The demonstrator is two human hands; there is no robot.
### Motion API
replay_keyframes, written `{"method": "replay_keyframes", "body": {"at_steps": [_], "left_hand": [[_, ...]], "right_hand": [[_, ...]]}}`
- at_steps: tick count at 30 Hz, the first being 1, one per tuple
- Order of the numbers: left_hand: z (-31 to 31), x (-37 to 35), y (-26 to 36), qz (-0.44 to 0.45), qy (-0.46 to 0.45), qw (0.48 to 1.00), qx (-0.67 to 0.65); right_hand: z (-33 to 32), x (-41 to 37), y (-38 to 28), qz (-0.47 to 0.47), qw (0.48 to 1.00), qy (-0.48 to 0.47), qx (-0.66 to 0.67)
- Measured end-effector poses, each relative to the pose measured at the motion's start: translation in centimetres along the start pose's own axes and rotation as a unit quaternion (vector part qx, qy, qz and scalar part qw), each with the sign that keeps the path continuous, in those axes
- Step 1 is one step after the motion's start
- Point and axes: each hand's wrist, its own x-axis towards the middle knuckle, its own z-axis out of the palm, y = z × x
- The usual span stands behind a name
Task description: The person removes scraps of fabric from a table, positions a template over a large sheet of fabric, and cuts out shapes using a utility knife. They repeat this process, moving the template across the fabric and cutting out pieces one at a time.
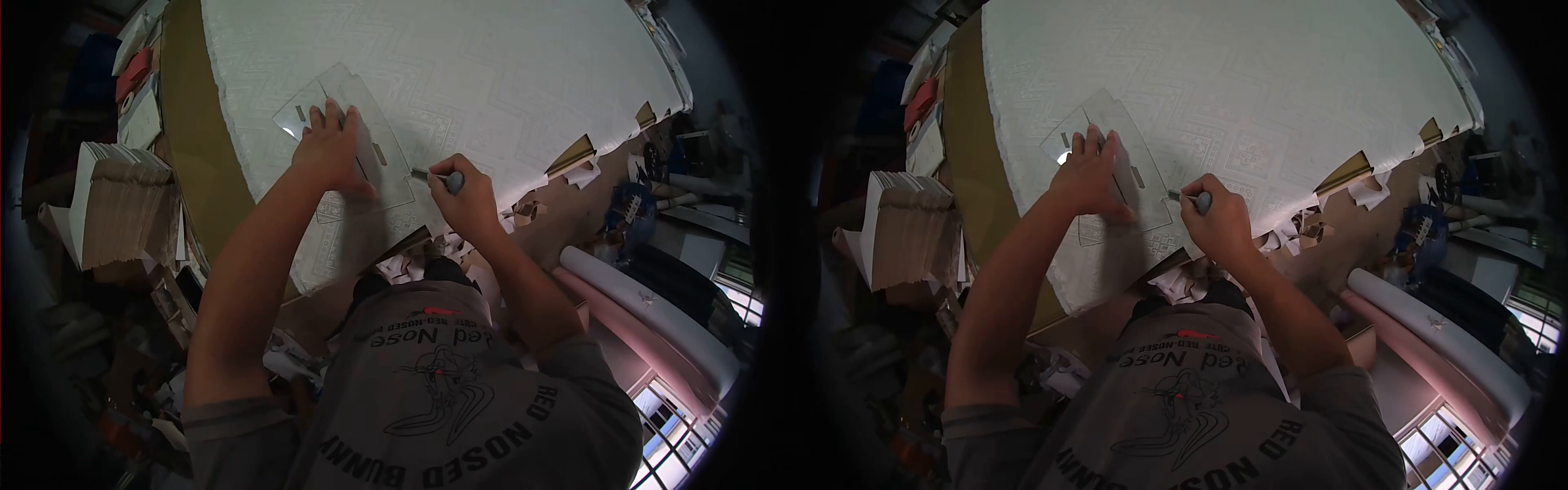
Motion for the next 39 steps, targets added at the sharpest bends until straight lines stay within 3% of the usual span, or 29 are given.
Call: {"method": "replay_keyframes", "body": {"at_steps": [4,14,16,20,24,26,34,37,39], "left_hand": [[0.3,0.0,-0.3,0.004,0.002,1.0,-0.001],[0.0,0.2,-0.1,0.007,-0.004,1.0,-0.022],[-0.4,0.2,0.0,0.003,-0.032,0.999,-0.017],[-0.4,0.4,0.3,0.002,-0.044,0.999,-0.026],[-0.4,0.6,0.5,-0.005,-0.04,0.999,-0.02],[-0.2,0.6,0.4,-0.001,-0.03,1.0,-0.006],[-0.4,0.5,0.5,-0.003,-0.02,0.999,-0.049],[-0.3,0.3,0.5,-0.001,-0.012,0.999,-0.042],[0.0,0.4,0.3,-0.001,-0.009,0.999,-0.041]], "right_hand": [[1.2,-0.3,-1.5,-0.009,0.996,0.07,-0.046],[3.0,-1.4,-2.9,0.01,0.986,0.1,-0.132],[4.2,-3.0,-0.5,-0.008,0.986,0.159,-0.042],[4.5,1.1,-0.9,0.023,0.99,0.132,-0.042],[7.1,11.7,-2.7,-0.079,0.986,0.125,-0.074],[8.1,15.2,-4.0,-0.063,0.99,0.112,-0.067],[8.9,15.6,-2.5,-0.068,0.992,0.11,-0.003],[8.1,16.7,-2.2,-0.084,0.993,0.083,0.014],[6.9,17.7,-2.0,-0.069,0.997,0.013,0.044]]}}
